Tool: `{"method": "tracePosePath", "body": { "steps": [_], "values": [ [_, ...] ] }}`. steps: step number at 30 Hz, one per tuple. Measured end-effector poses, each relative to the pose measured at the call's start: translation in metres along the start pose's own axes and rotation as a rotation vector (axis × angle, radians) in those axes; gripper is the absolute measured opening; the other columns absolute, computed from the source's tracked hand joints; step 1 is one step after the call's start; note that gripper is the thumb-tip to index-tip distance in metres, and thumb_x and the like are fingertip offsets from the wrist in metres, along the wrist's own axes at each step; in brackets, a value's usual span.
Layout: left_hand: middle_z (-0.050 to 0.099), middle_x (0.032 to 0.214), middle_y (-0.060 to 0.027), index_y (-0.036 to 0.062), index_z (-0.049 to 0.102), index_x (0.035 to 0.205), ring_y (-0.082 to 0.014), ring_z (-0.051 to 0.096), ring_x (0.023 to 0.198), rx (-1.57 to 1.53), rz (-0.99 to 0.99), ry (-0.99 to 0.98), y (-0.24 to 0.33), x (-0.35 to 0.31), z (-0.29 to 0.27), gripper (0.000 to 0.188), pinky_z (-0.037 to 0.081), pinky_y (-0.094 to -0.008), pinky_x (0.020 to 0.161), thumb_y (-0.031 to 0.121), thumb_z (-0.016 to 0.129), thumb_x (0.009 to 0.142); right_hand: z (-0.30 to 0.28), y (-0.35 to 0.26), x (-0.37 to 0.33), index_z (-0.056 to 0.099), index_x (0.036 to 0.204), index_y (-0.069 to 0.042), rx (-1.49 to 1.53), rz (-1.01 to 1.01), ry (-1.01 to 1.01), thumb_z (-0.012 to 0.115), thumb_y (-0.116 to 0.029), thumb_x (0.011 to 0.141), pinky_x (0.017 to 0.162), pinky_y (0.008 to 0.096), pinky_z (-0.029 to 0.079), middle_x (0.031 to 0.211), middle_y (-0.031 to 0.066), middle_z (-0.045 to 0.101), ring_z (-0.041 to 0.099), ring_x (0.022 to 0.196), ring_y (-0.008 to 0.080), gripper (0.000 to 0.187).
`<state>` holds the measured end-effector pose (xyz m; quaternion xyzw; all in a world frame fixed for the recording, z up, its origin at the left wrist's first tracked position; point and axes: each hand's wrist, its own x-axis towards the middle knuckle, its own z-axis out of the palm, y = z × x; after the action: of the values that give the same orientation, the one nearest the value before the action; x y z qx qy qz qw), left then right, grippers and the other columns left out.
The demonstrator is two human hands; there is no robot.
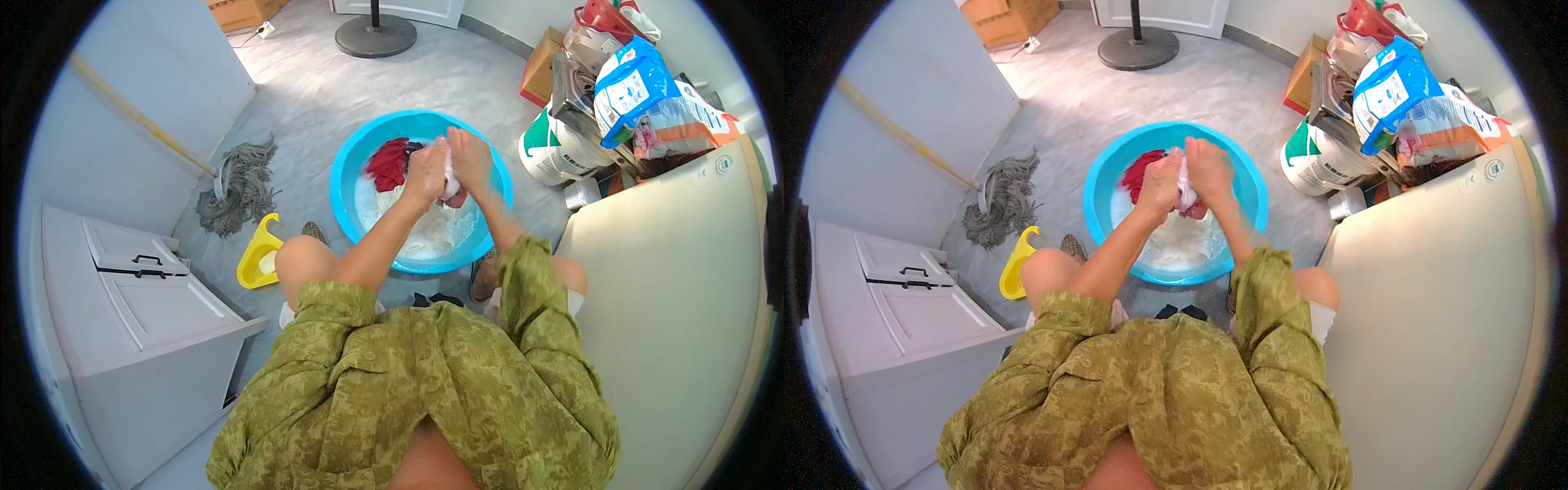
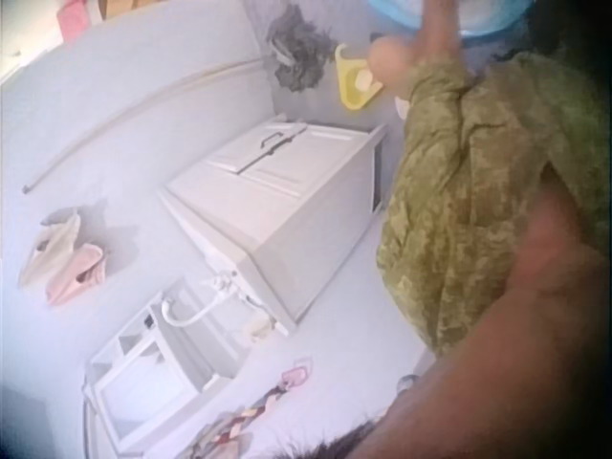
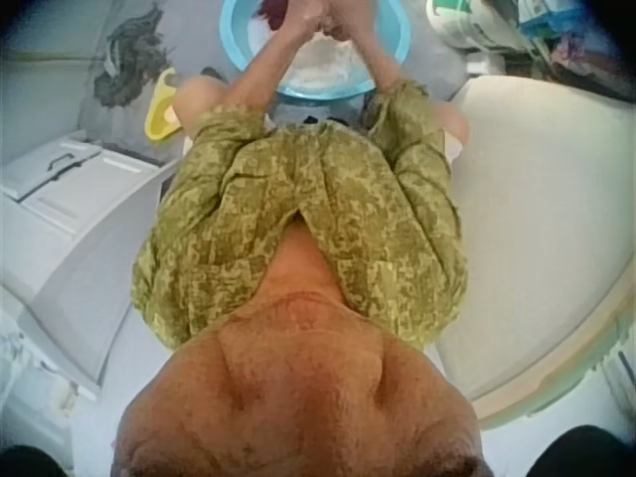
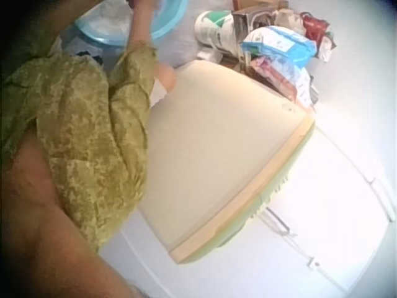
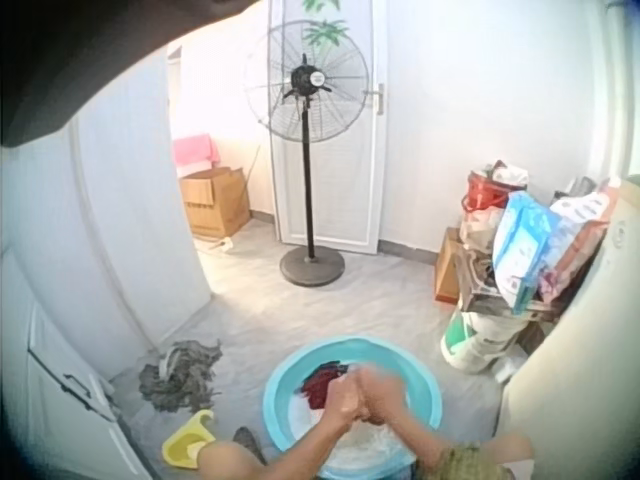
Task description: The person hand washes clothes in a blue basin filled with soapy water. They scrub and rinse several items, including a red cloth and a white cloth, using both hands to agitate and squeeze the fabric.
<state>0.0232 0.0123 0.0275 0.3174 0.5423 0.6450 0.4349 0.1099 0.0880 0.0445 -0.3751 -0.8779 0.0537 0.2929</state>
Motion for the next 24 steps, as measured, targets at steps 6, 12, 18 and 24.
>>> {"method": "tracePosePath", "body": {
  "steps": [6,12,18,24],
  "values": [
    [0.06,0.079,-0.0054,0.0022,0.057,0.078,-0.0188,0.054,0.069,-0.52,-0.318,-0.032,-0.004,0.02,-0.022,0.045,0.041,-0.0364,0.06,0.041,0.04,0.094,-0.01,-0.05,-0.017,0.058,0.078,-0.006,-0.053,-0.146,-0.01,0.052,-0.02,0.084,0.05,0.0449,0.046,0.065,0.0147,0.06,0.06,0.06,0.0339,0.016],
    [0.054,0.065,-0.0025,0.0065,0.055,0.071,-0.0133,0.051,0.058,-0.099,-0.125,-0.002,0.012,-0.003,-0.006,0.037,0.041,-0.0323,0.05,0.036,0.045,0.093,-0.005,-0.007,-0.001,0.056,0.075,-0.008,-0.01,0.097,0.013,0.05,-0.023,0.088,0.043,0.0414,0.044,0.062,0.0121,0.06,0.058,0.052,0.0319,0.021],
    [0.052,0.069,-0.0032,0.0062,0.051,0.07,-0.0136,0.05,0.062,-0.565,-0.234,0.039,0.006,0.009,-0.018,0.033,0.04,-0.0325,0.052,0.033,0.051,0.089,-0.016,-0.069,-0.03,0.057,0.072,-0.008,-0.022,-0.131,0.065,0.049,-0.031,0.09,0.044,0.0405,0.046,0.07,0.0108,0.063,0.06,0.054,0.0296,0.03],
    [0.053,0.07,-0.0005,0.0084,0.055,0.073,-0.01,0.048,0.061,-0.142,-0.11,0.033,0.017,-0.001,-0.001,0.031,0.038,-0.028,0.05,0.032,0.048,0.091,-0.003,-0.013,-0.004,0.057,0.074,-0.009,-0.08,0.154,0.031,0.048,-0.031,0.09,0.043,0.0411,0.045,0.063,0.0125,0.06,0.061,0.056,0.0306,0.029]
  ]
}}
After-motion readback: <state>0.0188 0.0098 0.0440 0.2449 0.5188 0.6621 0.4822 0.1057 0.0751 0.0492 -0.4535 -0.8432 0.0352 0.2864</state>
